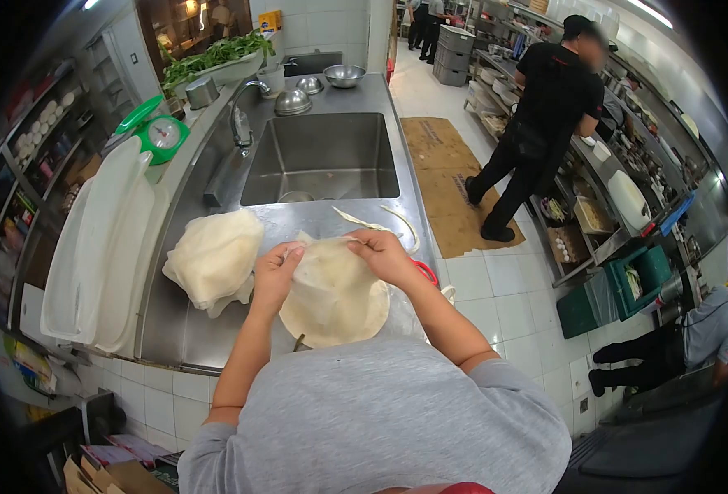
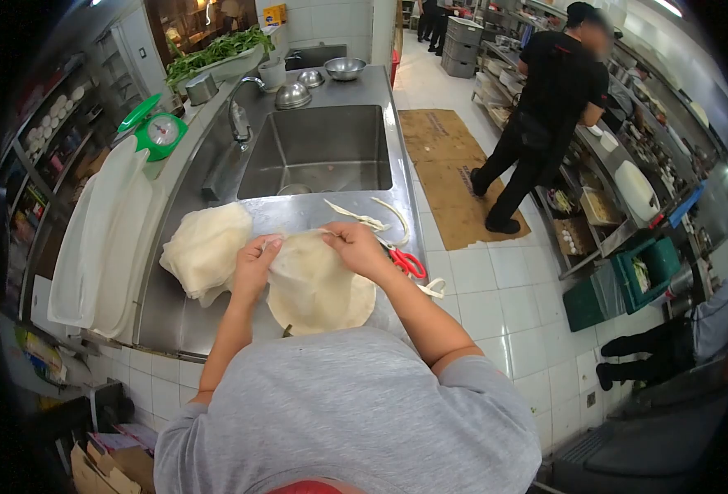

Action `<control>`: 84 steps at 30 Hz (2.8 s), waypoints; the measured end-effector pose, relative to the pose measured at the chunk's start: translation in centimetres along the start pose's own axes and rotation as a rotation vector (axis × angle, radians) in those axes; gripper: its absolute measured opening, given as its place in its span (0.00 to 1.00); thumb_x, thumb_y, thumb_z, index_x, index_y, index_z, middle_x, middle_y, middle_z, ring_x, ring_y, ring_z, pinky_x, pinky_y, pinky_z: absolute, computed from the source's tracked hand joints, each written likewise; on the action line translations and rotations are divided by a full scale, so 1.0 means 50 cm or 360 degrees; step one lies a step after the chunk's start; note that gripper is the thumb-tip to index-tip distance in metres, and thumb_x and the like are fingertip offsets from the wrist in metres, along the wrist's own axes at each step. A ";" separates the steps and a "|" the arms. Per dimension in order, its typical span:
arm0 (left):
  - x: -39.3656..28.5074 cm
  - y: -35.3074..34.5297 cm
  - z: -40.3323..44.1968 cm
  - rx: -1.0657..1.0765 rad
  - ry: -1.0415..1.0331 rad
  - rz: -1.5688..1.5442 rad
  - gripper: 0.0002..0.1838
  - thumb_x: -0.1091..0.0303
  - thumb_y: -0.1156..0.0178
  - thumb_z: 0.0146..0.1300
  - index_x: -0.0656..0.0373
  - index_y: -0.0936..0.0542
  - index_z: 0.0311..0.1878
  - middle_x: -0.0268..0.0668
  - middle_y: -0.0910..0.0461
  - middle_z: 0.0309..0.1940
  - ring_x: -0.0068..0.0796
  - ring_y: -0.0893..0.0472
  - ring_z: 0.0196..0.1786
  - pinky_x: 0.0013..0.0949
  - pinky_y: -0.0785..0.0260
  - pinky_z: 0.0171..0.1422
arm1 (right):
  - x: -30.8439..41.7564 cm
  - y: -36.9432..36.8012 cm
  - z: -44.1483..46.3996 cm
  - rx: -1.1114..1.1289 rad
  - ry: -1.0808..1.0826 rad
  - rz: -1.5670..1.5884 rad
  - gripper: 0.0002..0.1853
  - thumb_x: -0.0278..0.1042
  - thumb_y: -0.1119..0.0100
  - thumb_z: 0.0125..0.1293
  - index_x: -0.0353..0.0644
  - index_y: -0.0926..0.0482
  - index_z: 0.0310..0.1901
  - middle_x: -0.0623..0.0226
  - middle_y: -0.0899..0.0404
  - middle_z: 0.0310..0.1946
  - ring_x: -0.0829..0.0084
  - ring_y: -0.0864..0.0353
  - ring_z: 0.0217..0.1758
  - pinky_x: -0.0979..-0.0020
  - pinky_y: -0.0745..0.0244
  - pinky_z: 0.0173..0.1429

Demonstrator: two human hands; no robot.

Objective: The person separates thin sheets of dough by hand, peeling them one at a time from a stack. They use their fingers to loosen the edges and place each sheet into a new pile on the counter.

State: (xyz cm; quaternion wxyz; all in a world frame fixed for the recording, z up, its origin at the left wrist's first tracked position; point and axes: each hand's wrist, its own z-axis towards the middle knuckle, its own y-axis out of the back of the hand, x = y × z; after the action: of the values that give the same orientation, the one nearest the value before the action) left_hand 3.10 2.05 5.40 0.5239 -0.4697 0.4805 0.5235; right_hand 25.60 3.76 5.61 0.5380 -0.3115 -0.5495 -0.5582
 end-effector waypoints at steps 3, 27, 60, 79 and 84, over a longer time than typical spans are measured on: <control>-0.005 0.011 0.001 0.0020 0.0061 -0.0048 0.12 0.63 0.40 0.63 0.63 0.20 0.41 0.27 0.22 0.27 0.14 0.27 0.30 0.20 0.34 0.36 | 0.002 0.017 0.003 -0.0072 -0.0097 0.0082 0.12 0.32 0.45 0.65 0.36 0.21 0.47 0.64 0.19 0.31 0.81 0.24 0.35 0.75 0.29 0.42; -0.002 -0.025 -0.012 0.0160 -0.0015 -0.0271 0.07 0.67 0.44 0.64 0.57 0.23 0.32 0.23 0.26 0.25 0.11 0.32 0.26 0.18 0.40 0.32 | 0.070 0.021 -0.012 0.0364 -0.0120 0.0399 0.13 0.28 0.41 0.60 0.34 0.23 0.46 0.68 0.19 0.36 0.80 0.22 0.39 0.77 0.28 0.45; -0.045 0.014 -0.004 0.0258 0.0392 -0.0155 0.09 0.65 0.37 0.61 0.61 0.20 0.36 0.30 0.19 0.30 0.17 0.23 0.30 0.22 0.31 0.36 | 0.082 0.046 0.025 0.0092 -0.0277 0.0656 0.12 0.29 0.44 0.64 0.34 0.25 0.47 0.68 0.20 0.37 0.80 0.23 0.41 0.78 0.29 0.47; 0.086 -0.044 -0.016 0.0245 0.0475 -0.1868 0.34 0.42 0.57 0.68 0.63 0.35 0.62 0.47 0.31 0.60 0.42 0.31 0.63 0.47 0.39 0.66 | 0.028 -0.004 0.020 -0.0136 -0.0343 0.1885 0.17 0.28 0.47 0.66 0.36 0.33 0.56 0.60 0.26 0.51 0.65 0.24 0.53 0.63 0.27 0.57; 0.016 0.008 0.031 0.0023 0.0149 -0.1199 0.17 0.61 0.48 0.69 0.62 0.27 0.54 0.36 0.21 0.46 0.27 0.21 0.47 0.31 0.29 0.53 | -0.046 0.007 -0.023 -0.0318 -0.0444 0.0320 0.38 0.40 0.36 0.59 0.35 0.45 0.65 0.51 0.30 0.55 0.58 0.29 0.59 0.61 0.33 0.63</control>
State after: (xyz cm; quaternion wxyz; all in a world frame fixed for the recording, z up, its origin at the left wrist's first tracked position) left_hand 2.72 3.69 4.78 0.6604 -0.6332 0.3012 0.2689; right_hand 26.76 3.32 3.31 0.4761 -0.4910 -0.5266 -0.5050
